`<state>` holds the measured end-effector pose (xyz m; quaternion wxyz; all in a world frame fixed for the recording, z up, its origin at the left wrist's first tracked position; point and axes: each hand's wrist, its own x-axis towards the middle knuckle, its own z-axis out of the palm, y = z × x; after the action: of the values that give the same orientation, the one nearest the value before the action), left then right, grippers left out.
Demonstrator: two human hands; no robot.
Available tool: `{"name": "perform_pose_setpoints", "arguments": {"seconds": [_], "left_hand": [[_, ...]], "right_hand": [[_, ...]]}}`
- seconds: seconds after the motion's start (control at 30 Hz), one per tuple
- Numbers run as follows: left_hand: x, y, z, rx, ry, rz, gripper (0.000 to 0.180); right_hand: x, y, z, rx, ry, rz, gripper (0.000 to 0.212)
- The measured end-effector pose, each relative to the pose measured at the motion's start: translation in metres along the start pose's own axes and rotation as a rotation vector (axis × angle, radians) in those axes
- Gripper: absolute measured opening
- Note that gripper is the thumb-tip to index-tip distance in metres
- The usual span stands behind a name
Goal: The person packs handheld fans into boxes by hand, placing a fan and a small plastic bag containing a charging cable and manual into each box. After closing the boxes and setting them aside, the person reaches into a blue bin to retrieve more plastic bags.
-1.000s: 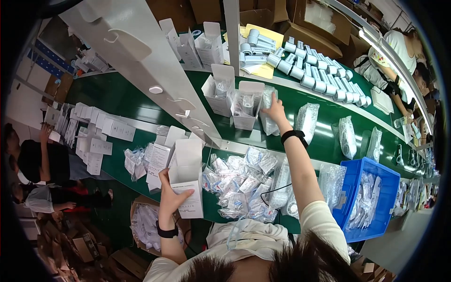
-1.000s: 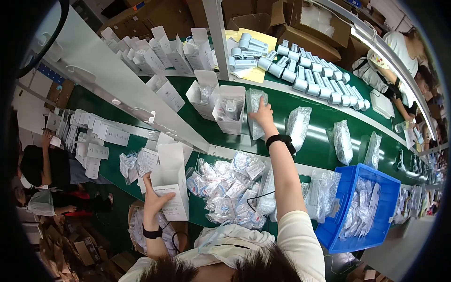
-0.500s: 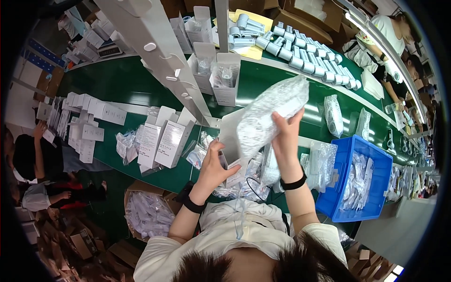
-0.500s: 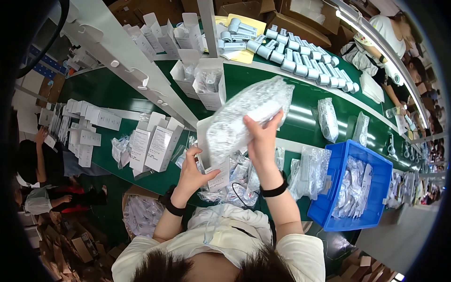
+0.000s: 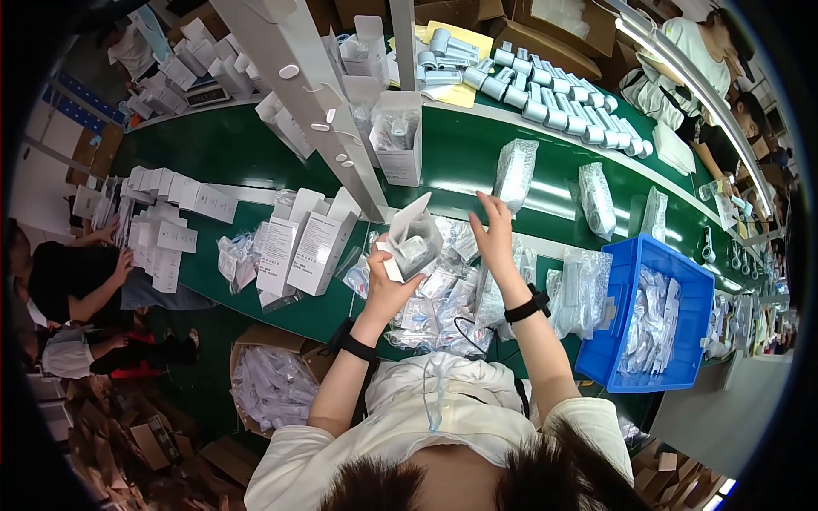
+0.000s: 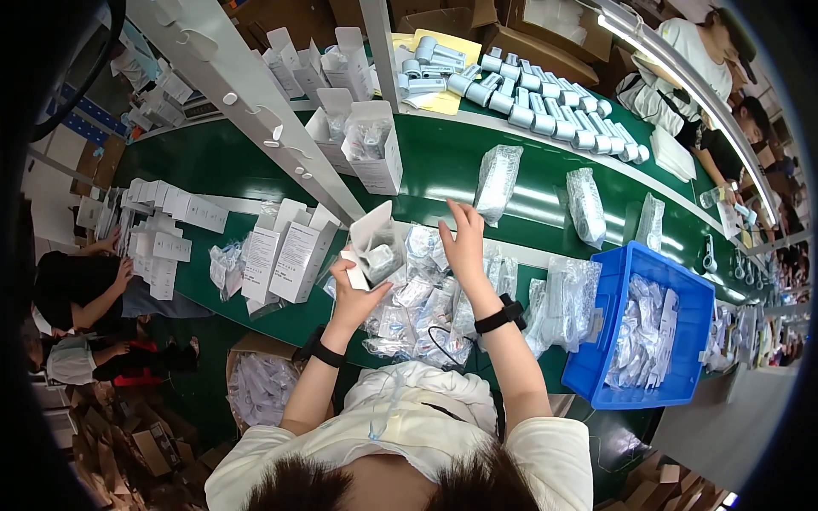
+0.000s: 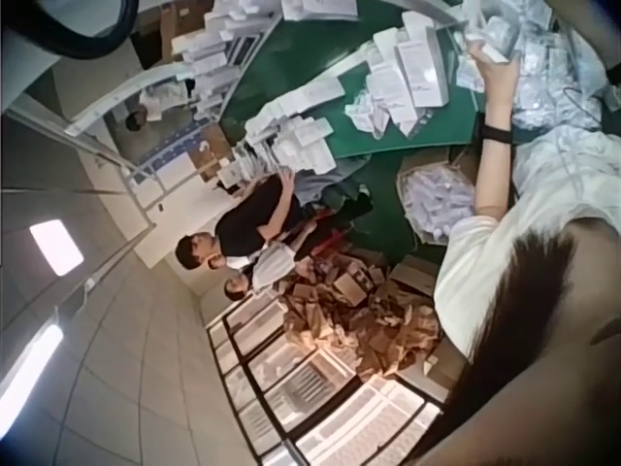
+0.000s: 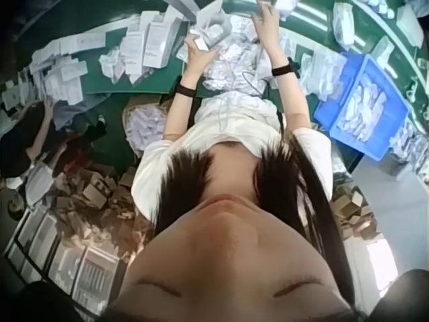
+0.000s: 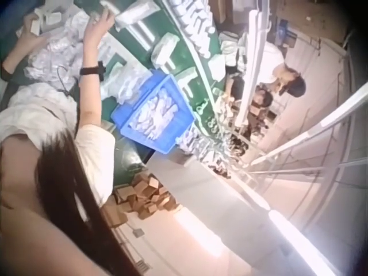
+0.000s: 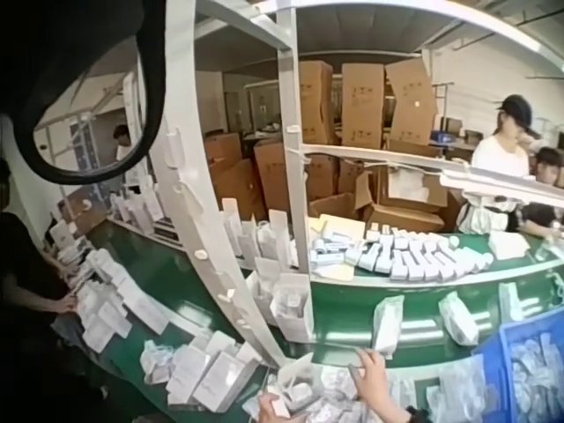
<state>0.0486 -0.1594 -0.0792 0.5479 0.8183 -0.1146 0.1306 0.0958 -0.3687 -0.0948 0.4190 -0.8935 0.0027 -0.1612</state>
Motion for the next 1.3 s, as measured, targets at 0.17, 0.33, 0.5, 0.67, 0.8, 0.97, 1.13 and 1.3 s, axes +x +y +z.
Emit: {"name": "perform_pose_setpoints", "arguments": {"seconds": [0.17, 0.33, 0.5, 0.67, 0.8, 0.97, 1.13, 1.3], "left_hand": [[0.013, 0.014, -0.022, 0.05, -0.056, 0.015, 0.053], [0.032, 0.051, -0.032, 0.239, -0.188, -0.059, 0.036], [0.038, 0.051, -0.039, 0.326, -0.157, -0.179, 0.018], [0.047, 0.04, -0.033, 0.252, -0.059, -0.2, 0.01], [0.046, 0.034, -0.033, 0.19, -0.004, -0.195, 0.01], [0.043, 0.023, -0.038, 0.122, 0.001, -0.265, 0.009], [0.047, 0.009, -0.041, 0.074, 0.042, -0.304, 0.008], [0.043, 0.015, -0.055, -0.229, -0.169, -0.367, 0.008]], "right_hand": [[-0.005, 0.031, 0.03, -0.564, -0.517, 0.261, 0.044], [-0.011, 0.059, 0.019, -0.275, -0.479, 0.132, 0.045], [0.004, -0.033, -0.042, 0.195, 0.147, -0.269, 0.034], [0.006, -0.096, -0.036, 0.173, -0.124, -0.956, 0.025], [0.008, -0.091, -0.002, 0.145, -0.611, -0.966, 0.032], [0.01, -0.097, -0.017, 0.061, -0.461, -0.936, 0.047], [-0.018, -0.054, 0.011, -0.072, -0.585, -0.819, 0.064], [-0.006, -0.036, 0.027, 0.345, -0.069, -0.594, 0.11]]}}
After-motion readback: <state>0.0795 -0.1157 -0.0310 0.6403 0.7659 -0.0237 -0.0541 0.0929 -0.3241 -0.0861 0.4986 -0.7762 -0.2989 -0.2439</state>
